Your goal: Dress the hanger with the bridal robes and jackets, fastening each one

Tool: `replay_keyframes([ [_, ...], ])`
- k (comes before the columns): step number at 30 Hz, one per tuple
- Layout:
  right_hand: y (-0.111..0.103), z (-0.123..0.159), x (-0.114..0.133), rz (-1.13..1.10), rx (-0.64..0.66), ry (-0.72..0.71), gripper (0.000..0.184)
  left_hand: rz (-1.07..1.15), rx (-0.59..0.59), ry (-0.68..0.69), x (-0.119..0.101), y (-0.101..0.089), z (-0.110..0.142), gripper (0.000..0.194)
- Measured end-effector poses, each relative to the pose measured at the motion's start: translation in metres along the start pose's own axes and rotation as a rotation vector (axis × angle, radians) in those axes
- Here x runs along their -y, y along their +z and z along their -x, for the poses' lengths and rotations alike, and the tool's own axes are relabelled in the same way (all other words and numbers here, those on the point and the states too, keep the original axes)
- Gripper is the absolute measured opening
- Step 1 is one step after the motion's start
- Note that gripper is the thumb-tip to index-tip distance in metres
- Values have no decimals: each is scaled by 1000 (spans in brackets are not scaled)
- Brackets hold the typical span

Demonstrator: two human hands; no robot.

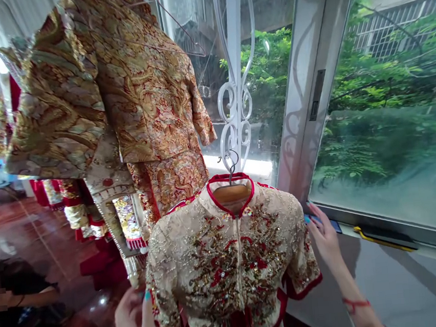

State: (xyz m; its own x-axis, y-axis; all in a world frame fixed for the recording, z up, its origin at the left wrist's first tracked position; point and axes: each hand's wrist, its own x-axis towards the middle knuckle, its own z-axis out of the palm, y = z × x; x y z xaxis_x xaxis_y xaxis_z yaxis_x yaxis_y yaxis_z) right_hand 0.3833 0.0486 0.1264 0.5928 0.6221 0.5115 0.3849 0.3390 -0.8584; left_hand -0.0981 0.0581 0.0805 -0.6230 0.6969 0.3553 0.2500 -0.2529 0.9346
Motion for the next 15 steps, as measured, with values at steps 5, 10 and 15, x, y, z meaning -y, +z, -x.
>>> replay_keyframes([
  [5,39,-63,30,-141,145,-42,56,49,177,37,-53,50,-50,54],
  [10,43,-76,26,-135,70,-14,51,21,-228,184,-86,44,-16,36],
  [15,60,-103,28,-126,197,80,62,-74,-247,176,-72,38,8,37],
])
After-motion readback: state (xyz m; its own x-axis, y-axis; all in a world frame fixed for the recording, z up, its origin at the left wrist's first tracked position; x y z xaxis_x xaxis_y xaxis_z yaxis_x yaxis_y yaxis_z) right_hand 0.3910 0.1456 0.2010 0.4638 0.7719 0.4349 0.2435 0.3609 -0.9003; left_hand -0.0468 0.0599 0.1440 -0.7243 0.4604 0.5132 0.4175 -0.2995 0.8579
